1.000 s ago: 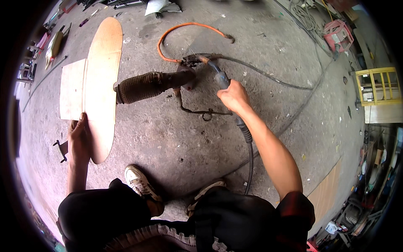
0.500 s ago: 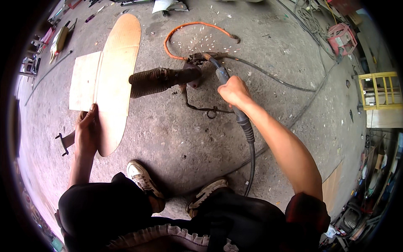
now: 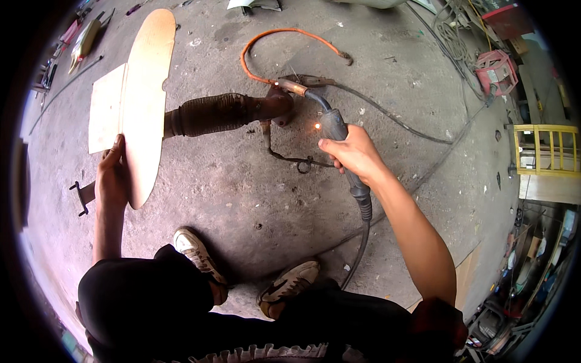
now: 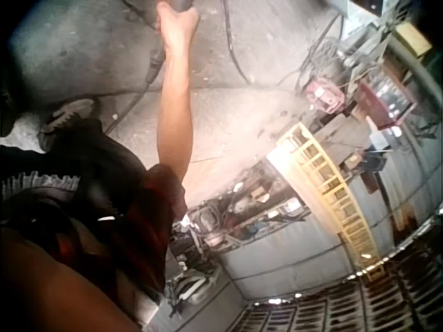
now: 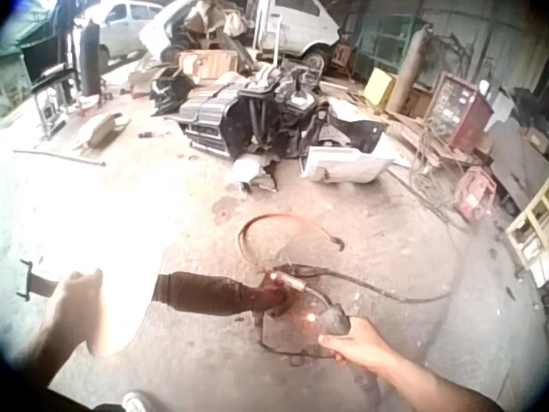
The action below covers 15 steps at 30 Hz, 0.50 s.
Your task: The person welds a metal exhaust pipe on the floor using a welding torch, holding a piece of cardboard near the welding arc.
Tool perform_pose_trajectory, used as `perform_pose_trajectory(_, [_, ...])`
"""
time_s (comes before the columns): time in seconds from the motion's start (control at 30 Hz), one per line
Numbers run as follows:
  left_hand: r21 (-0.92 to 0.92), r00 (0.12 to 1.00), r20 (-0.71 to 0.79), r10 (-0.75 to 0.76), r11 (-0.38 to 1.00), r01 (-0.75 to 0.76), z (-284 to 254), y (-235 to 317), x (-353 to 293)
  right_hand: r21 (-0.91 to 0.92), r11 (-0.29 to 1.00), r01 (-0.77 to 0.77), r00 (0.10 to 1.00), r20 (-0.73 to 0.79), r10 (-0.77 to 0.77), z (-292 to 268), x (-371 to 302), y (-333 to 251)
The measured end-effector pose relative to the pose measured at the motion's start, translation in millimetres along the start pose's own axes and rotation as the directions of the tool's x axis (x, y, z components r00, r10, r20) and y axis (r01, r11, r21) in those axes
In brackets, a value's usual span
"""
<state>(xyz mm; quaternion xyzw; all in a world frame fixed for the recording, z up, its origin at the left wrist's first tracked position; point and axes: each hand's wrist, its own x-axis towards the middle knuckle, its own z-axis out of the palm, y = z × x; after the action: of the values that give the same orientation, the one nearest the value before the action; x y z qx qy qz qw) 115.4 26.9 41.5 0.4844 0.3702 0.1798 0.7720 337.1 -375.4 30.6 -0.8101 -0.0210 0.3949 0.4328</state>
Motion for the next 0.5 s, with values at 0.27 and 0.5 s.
perform_pose_trajectory(0.27, [0.228,1.0,-0.001,0.011,0.974,-0.01,-52.8,62.7,24.4,-0.295,0.948,0.116,0.993,0.003,-0.12,18.6,-29.4,-3.5])
perform_pose_trajectory(0.5, [0.857,0.885,0.418,0.203,0.234,-0.459,-43.1,62.4,31.5,-0.293,0.946,0.139,0.99,0.013,-0.141,30.3,-19.6,-15.3])
